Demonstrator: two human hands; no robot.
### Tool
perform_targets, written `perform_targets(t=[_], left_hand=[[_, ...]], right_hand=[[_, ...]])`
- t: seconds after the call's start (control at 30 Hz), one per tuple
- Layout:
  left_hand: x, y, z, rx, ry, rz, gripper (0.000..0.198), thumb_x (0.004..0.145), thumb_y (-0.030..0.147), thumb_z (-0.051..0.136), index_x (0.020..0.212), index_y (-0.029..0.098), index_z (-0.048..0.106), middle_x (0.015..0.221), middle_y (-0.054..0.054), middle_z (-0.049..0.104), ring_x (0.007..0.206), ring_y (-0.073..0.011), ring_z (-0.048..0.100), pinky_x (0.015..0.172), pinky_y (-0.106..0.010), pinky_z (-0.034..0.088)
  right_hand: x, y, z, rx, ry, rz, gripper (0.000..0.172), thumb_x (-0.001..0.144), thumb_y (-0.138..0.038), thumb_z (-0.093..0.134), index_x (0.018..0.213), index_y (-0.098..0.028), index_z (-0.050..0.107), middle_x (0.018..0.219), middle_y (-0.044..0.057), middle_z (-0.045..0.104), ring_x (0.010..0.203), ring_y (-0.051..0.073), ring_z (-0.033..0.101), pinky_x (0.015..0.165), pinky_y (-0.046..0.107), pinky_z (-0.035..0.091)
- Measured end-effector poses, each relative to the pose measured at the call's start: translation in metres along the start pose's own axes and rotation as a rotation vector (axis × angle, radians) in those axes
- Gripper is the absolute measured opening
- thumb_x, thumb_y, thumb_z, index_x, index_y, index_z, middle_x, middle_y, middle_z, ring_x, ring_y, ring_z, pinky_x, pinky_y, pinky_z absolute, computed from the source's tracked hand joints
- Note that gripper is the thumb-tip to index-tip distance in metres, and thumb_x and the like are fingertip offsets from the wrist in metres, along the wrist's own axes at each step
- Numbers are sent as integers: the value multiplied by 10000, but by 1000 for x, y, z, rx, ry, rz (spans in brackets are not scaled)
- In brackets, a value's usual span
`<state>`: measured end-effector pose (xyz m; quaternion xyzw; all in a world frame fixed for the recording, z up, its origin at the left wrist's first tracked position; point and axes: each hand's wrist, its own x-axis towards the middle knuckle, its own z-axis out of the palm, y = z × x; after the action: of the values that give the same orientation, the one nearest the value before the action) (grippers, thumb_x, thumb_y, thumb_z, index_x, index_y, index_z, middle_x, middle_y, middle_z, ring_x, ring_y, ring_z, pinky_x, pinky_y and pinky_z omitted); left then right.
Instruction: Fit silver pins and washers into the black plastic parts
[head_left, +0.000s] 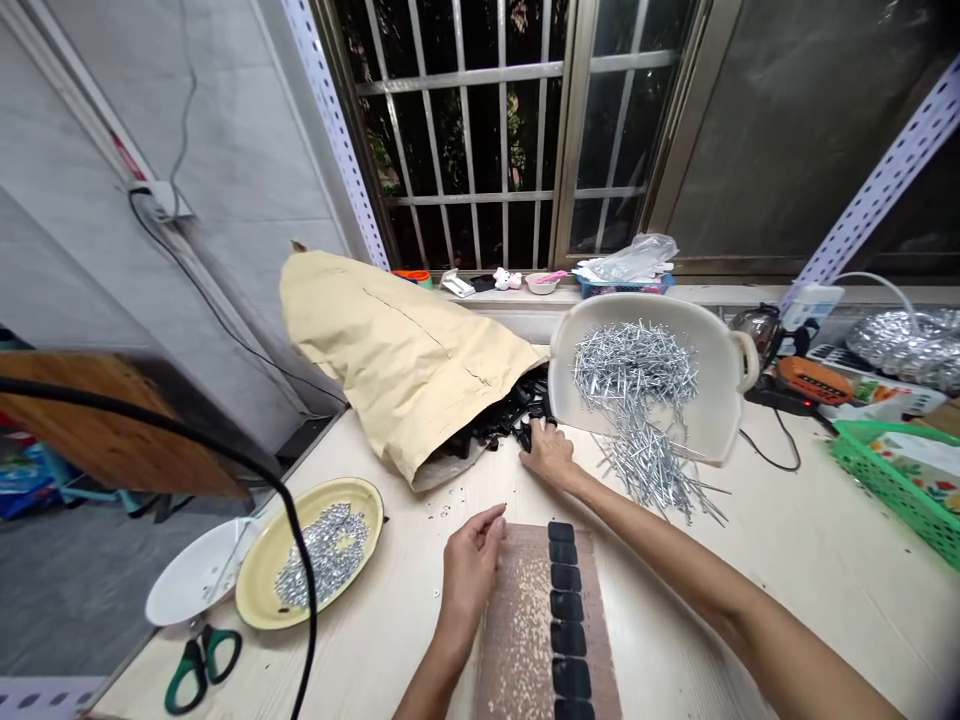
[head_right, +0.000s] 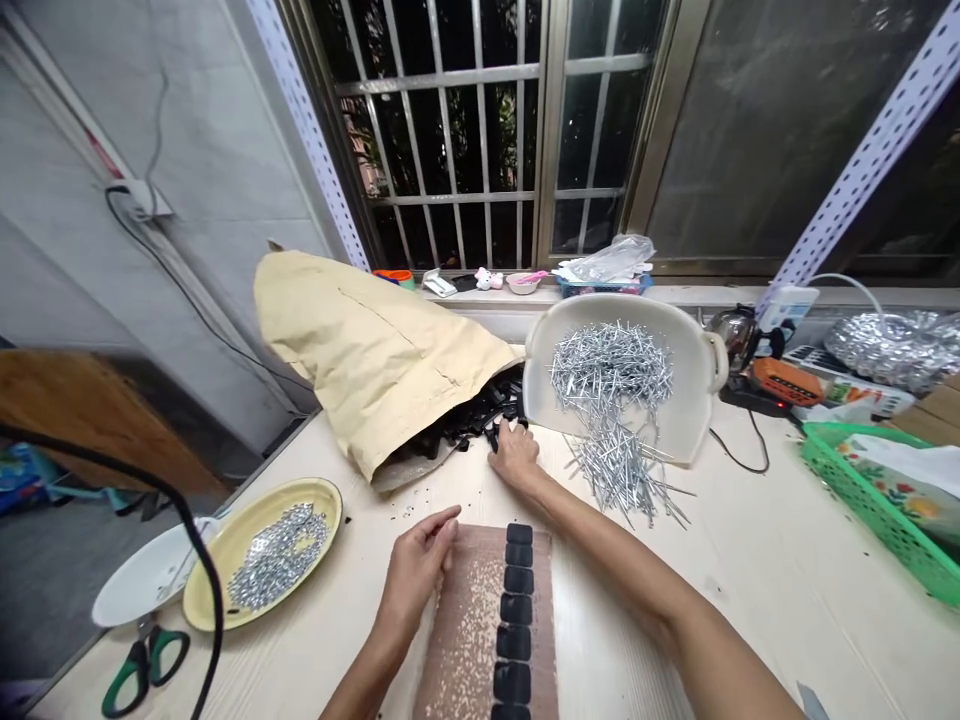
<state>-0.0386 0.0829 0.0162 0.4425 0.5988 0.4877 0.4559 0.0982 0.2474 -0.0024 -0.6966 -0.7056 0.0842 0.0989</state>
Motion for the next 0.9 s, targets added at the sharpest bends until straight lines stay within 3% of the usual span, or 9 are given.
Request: perform_targets(t=[0.07, 0.17, 0.3, 0.43, 0.57, 0.67, 0.77, 0.83, 0.9], left_hand=[[13, -3, 2, -147, -11, -115, 428, 761, 403, 625, 1080, 118, 637, 719, -47, 652, 442, -90, 499, 401, -205, 369], [29, -2, 14, -375, -37, -203, 408, 733, 418, 668, 982, 95, 654, 899, -121, 675, 651, -133, 623, 549, -218, 472], [44, 7, 35, -642, -234, -193, 425, 707, 412, 705, 997, 105, 656, 958, -131, 683, 863, -205, 645, 754, -287, 495], [48, 11, 42, -771, -100, -174, 425, 622, 326, 786, 957, 100, 654, 876, -95, 697, 876, -213, 642, 819, -295, 477], [40, 12, 33, -825, -132, -225, 382, 649, 347, 762, 926, 112, 643, 860, -92, 693, 835, -220, 650, 787, -328, 499], [29, 12, 23, -599, -76, -127, 338, 709, 338, 701, 968, 127, 651, 894, -95, 692, 918, -270, 637, 828, -374, 488], [21, 11, 14, -130, 7, 181, 356, 746, 167, 591, 1099, 178, 640, 1127, -74, 647, 1166, -305, 511, 996, -417, 379], [19, 9, 8, 152, -95, 385, 558, 693, 25, 489, 1199, 237, 587, 1286, -40, 557, 1297, -269, 375, 1098, -449, 223], [21, 7, 6, 316, -244, 491, 706, 622, -43, 415, 1242, 268, 547, 1325, -34, 522, 1312, -230, 354, 1116, -474, 145]], right_hand=[[-5, 9, -4, 43, -36, 9, 565, 734, -382, 613, 1230, -202, 411, 1063, 132, 567, 958, 290, 560, 708, 355, 422], [-26, 17, -10, 262, -83, -22, 586, 756, -420, 569, 1261, -191, 379, 955, 83, 598, 838, 238, 589, 665, 327, 440], [-69, 13, -15, 469, 68, -285, 602, 741, -360, 602, 1281, -187, 400, 1024, 83, 562, 948, 236, 545, 812, 368, 446], [-99, 7, -23, 609, 85, -548, 578, 753, -303, 628, 1295, -226, 440, 1099, 83, 537, 1038, 235, 498, 906, 399, 424], [-106, 11, -29, 743, 38, -580, 376, 884, -295, 484, 1257, -252, 499, 1124, 76, 560, 1048, 212, 513, 913, 391, 429], [-107, 19, -29, 854, 60, -450, 311, 902, -328, 457, 1181, -217, 538, 1085, 72, 592, 985, 196, 551, 863, 354, 452], [-104, 26, -33, 934, -67, -324, 277, 856, -422, 527, 958, -176, 601, 855, 35, 622, 771, 159, 570, 707, 289, 467], [-101, 28, -38, 1033, -251, -289, 326, 824, -479, 555, 863, -158, 597, 740, 14, 593, 650, 128, 540, 598, 250, 447], [-95, 28, -42, 1151, -413, -253, 385, 816, -528, 545, 863, -147, 578, 699, 7, 577, 587, 110, 526, 541, 231, 435]])
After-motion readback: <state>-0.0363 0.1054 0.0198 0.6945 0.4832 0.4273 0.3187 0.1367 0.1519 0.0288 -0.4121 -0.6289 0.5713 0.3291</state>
